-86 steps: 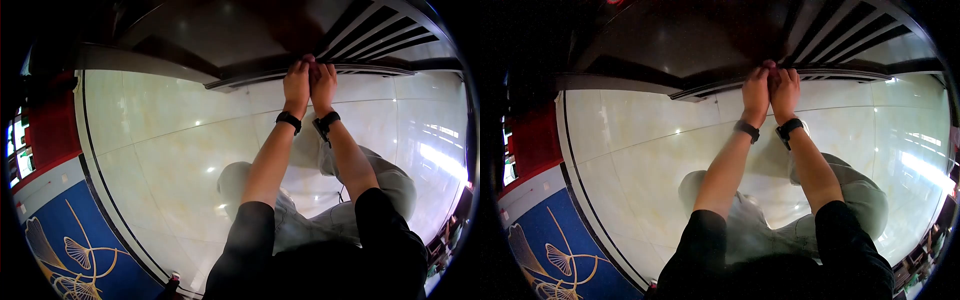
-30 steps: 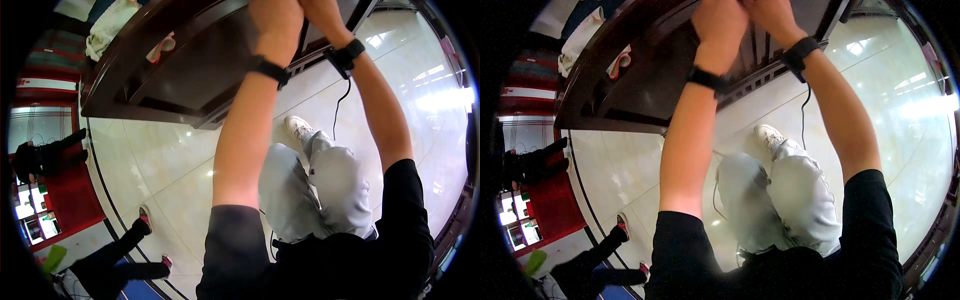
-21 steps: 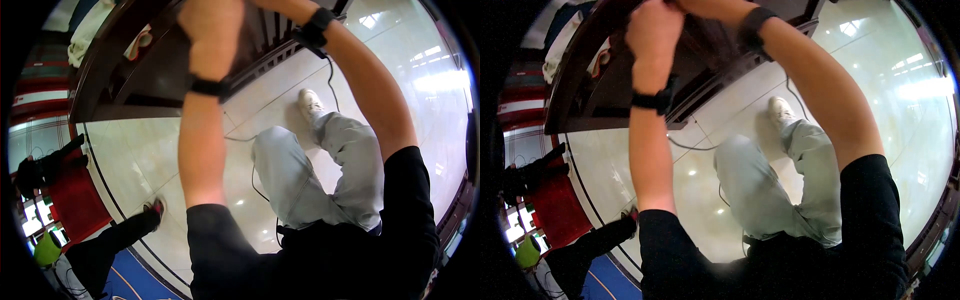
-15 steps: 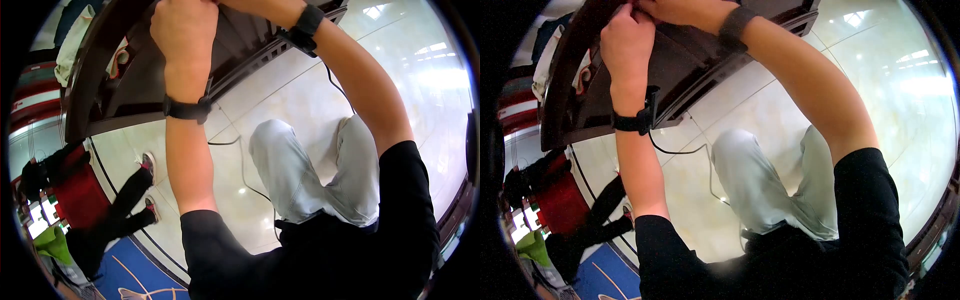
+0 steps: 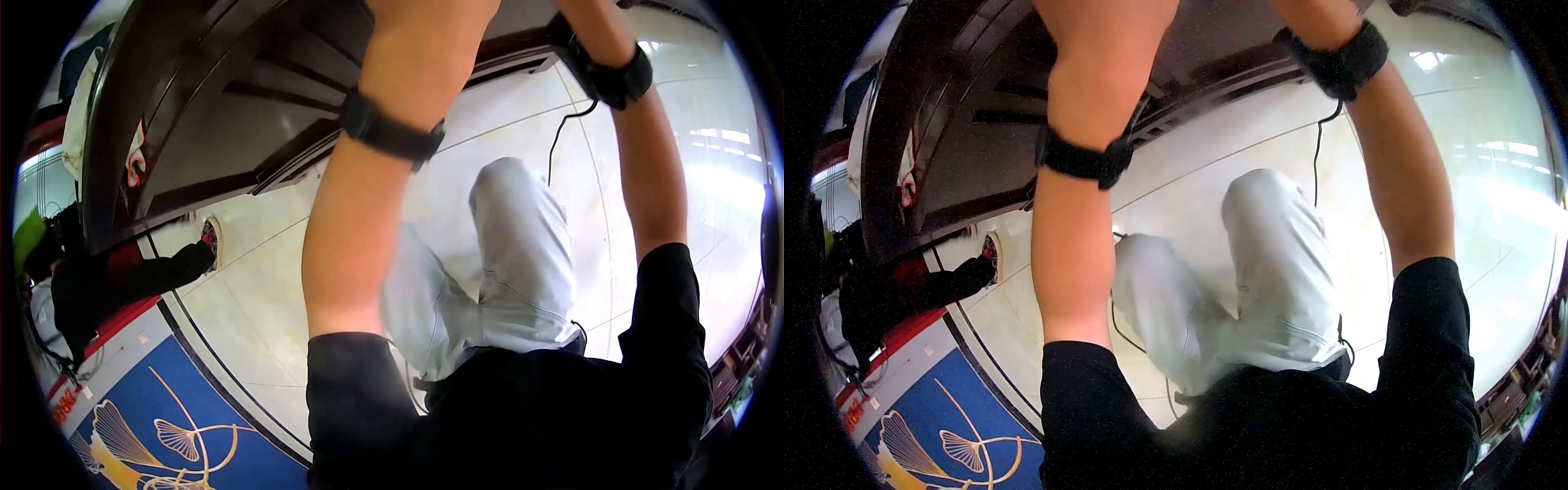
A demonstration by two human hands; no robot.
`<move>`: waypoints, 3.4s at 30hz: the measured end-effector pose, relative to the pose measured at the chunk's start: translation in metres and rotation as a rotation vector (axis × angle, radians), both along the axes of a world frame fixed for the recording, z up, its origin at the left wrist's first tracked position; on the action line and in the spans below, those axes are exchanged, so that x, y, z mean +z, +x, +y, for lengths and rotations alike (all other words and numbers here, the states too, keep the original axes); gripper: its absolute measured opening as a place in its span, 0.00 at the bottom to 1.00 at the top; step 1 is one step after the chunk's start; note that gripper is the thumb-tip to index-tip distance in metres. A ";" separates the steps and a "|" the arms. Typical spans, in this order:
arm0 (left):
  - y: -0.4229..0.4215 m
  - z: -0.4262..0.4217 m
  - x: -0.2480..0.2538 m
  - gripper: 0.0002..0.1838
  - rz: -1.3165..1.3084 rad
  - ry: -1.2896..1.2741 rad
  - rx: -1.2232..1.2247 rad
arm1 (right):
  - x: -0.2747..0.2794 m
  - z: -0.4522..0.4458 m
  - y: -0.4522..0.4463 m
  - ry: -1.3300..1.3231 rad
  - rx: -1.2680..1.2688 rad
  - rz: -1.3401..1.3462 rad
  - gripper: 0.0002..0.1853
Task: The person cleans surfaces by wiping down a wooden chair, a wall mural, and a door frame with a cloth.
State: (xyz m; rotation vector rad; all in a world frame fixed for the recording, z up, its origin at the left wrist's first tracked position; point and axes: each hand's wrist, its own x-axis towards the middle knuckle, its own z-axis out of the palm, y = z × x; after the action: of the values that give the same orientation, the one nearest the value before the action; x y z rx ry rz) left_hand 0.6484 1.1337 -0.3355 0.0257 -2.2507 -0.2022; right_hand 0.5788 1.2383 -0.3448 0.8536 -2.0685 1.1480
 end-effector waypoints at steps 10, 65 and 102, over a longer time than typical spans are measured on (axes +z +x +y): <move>0.044 -0.034 0.006 0.11 -0.125 -0.034 0.105 | 0.004 -0.037 0.025 -0.008 0.106 0.173 0.08; -0.080 0.107 -0.119 0.20 -0.010 0.065 -0.495 | -0.138 0.111 -0.035 -0.262 -0.413 -0.002 0.13; -0.083 0.116 -0.239 0.14 -0.265 0.226 -0.546 | -0.243 0.125 -0.025 -0.043 -0.433 -0.280 0.08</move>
State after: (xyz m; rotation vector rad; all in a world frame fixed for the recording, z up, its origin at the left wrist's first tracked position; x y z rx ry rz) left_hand 0.5653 1.2493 -0.5745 -0.4697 -2.4413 -0.7836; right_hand 0.5537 1.3634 -0.5878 0.2081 -2.2919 1.1085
